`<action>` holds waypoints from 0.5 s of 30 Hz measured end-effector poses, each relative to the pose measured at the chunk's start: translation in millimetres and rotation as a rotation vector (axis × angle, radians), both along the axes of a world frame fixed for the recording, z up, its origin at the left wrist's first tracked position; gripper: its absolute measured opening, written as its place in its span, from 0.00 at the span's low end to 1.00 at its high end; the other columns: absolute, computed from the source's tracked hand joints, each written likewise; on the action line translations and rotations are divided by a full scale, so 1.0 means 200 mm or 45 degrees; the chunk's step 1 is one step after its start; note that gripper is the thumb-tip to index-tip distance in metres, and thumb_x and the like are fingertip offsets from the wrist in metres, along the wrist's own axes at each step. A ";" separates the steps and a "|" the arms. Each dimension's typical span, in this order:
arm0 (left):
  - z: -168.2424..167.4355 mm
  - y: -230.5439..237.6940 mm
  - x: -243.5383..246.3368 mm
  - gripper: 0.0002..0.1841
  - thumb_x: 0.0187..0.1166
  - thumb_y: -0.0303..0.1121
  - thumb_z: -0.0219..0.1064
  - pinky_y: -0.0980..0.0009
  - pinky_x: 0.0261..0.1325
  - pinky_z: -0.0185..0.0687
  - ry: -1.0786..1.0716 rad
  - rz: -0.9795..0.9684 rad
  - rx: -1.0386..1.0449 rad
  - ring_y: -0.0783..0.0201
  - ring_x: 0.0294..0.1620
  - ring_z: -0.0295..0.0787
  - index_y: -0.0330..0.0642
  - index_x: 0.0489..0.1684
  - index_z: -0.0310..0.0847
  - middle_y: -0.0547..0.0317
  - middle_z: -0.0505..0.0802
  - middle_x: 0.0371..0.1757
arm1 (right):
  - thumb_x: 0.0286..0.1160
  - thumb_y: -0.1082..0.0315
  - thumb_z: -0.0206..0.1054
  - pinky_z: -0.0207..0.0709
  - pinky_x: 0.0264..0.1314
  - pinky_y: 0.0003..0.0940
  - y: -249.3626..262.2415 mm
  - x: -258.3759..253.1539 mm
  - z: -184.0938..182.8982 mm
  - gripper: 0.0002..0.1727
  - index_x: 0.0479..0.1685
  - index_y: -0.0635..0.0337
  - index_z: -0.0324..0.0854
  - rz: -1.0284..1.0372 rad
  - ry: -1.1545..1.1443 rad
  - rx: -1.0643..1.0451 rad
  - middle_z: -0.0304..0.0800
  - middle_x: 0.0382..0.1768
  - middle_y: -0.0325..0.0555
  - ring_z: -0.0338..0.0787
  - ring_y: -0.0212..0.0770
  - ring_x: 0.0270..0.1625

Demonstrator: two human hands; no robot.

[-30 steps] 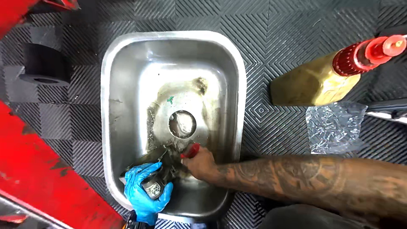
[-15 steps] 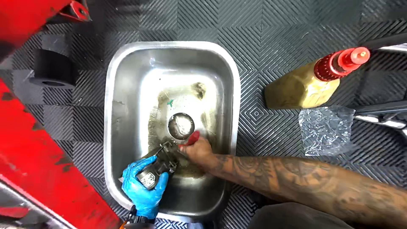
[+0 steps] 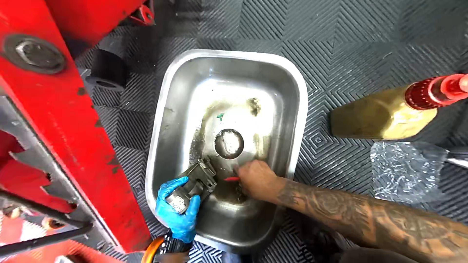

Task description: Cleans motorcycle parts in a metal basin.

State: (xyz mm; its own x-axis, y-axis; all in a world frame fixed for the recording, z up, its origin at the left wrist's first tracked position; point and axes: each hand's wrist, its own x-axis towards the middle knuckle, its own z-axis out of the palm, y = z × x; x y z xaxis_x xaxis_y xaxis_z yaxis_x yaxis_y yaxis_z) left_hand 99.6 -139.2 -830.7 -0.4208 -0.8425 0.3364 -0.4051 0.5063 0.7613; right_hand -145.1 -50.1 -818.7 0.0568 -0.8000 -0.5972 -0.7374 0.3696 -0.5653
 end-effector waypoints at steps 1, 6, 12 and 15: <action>0.01 0.00 0.00 0.31 0.60 0.56 0.76 0.62 0.68 0.84 -0.004 0.003 0.010 0.61 0.61 0.88 0.37 0.52 0.84 0.54 0.92 0.54 | 0.75 0.60 0.70 0.84 0.48 0.58 -0.01 0.00 0.00 0.11 0.50 0.53 0.87 -0.145 -0.103 -0.019 0.92 0.41 0.49 0.93 0.53 0.48; 0.01 0.01 0.00 0.31 0.59 0.57 0.76 0.62 0.68 0.83 -0.029 0.034 0.016 0.61 0.60 0.88 0.40 0.51 0.84 0.55 0.93 0.53 | 0.77 0.57 0.75 0.88 0.51 0.43 -0.04 0.17 -0.12 0.06 0.47 0.44 0.89 -0.969 -0.733 -0.302 0.95 0.42 0.33 0.92 0.32 0.45; 0.00 0.01 -0.01 0.32 0.58 0.58 0.75 0.62 0.69 0.82 -0.105 0.093 -0.017 0.62 0.60 0.88 0.40 0.51 0.85 0.55 0.93 0.53 | 0.76 0.55 0.75 0.85 0.46 0.50 0.00 0.13 -0.08 0.10 0.43 0.50 0.91 -1.091 -0.590 -0.151 0.93 0.36 0.42 0.91 0.42 0.40; 0.02 0.03 0.00 0.32 0.56 0.58 0.75 0.59 0.70 0.82 -0.161 0.089 0.002 0.60 0.60 0.88 0.39 0.50 0.85 0.53 0.93 0.53 | 0.76 0.55 0.75 0.86 0.48 0.51 0.03 0.21 -0.15 0.11 0.45 0.52 0.89 -1.069 -0.698 -0.176 0.93 0.38 0.44 0.92 0.43 0.42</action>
